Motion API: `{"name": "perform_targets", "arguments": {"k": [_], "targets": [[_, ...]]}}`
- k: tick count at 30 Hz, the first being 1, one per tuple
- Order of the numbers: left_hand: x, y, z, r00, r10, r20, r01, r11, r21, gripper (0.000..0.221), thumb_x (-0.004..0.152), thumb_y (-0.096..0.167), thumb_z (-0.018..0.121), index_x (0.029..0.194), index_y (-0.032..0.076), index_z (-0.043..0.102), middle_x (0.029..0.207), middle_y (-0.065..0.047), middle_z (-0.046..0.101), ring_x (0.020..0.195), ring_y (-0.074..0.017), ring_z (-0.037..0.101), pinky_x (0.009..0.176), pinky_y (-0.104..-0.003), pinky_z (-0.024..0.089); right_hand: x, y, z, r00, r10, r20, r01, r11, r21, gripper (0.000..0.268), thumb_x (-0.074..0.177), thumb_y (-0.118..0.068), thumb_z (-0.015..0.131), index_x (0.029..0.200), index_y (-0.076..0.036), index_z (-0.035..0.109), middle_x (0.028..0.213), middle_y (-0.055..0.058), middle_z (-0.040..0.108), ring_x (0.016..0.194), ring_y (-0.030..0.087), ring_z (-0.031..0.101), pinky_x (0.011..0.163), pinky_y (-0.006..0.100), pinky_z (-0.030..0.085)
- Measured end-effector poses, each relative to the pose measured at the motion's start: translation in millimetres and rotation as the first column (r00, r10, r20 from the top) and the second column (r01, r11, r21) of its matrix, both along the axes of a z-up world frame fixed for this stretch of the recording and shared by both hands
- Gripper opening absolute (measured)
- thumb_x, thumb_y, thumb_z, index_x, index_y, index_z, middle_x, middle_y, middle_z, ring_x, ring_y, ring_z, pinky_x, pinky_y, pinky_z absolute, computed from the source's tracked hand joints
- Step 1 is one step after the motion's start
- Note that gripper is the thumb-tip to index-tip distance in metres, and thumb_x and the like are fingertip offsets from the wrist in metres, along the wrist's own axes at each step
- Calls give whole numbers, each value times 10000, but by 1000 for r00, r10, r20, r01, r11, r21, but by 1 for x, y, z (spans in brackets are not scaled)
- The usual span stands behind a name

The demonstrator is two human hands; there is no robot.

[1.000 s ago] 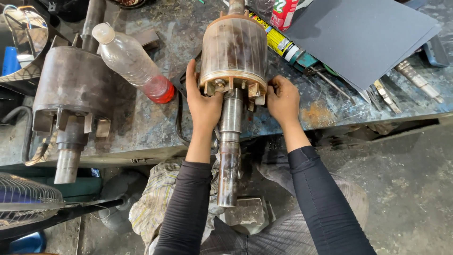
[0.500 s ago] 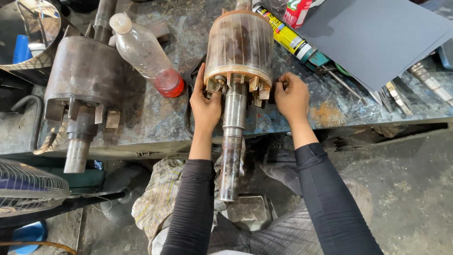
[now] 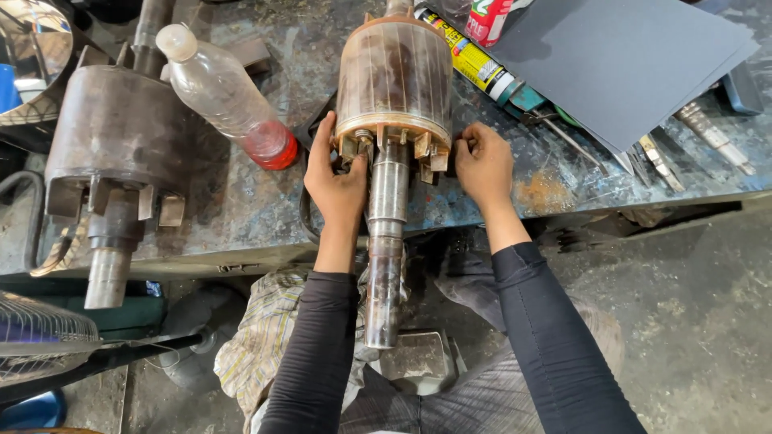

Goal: Cleaning a motor shaft using a cloth and liquid solvent on a workbench in a workshop.

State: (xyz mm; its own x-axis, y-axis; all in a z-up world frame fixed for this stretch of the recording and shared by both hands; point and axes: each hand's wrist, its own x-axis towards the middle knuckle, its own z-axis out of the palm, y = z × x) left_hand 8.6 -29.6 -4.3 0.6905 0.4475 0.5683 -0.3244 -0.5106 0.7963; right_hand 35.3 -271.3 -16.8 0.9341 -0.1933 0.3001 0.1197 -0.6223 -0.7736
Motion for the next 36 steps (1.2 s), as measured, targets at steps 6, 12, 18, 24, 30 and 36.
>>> {"name": "perform_targets", "arguments": {"k": [6,12,18,24,30,36], "targets": [[-3,4,12,995,-42,-93,49,995,82,714,838,-6,847,1480,201,612,1316,-139,736,1087,-372,774,808,-410,704,1,-1,2,1000,8,14,-8,1000,-22,39,969,-16,714,999,-20,738,834,171,706,805,368,718,715,457,563],[-16,-1,26,985,-106,-140,109,994,16,769,874,-43,711,1569,217,512,1431,-175,652,1201,-474,702,950,-548,658,-3,3,9,1000,4,2,-4,1000,1,40,967,-32,698,971,-37,738,821,162,696,783,366,699,697,457,547],[-30,1,57,917,-184,-354,204,979,20,969,843,-33,772,1669,186,315,1551,-271,530,1320,-581,584,1036,-687,547,-10,3,21,1000,17,-23,-17,1000,25,99,1001,-74,653,939,-81,730,807,110,694,758,286,679,683,403,539],[-13,8,13,979,201,24,-197,921,335,689,749,250,926,1391,272,674,1257,39,702,954,-212,790,733,-359,662,-13,5,23,998,-1,-62,3,1000,30,105,975,-78,649,940,-75,748,806,147,707,786,349,705,703,447,555],[-3,-4,21,995,81,52,-91,967,237,860,697,118,923,1480,214,583,1366,0,619,1036,-231,763,775,-312,691,-8,-1,8,999,1,-52,-2,1000,-9,76,973,-60,683,1001,-7,729,874,228,713,874,439,716,740,505,566],[-8,-10,22,996,-44,-73,53,991,123,886,806,-1,860,1571,200,460,1433,-81,529,1209,-370,702,861,-457,688,-9,3,17,1000,19,-5,-19,1000,12,68,984,-29,676,998,-4,737,845,210,709,845,431,718,741,479,578]]}}
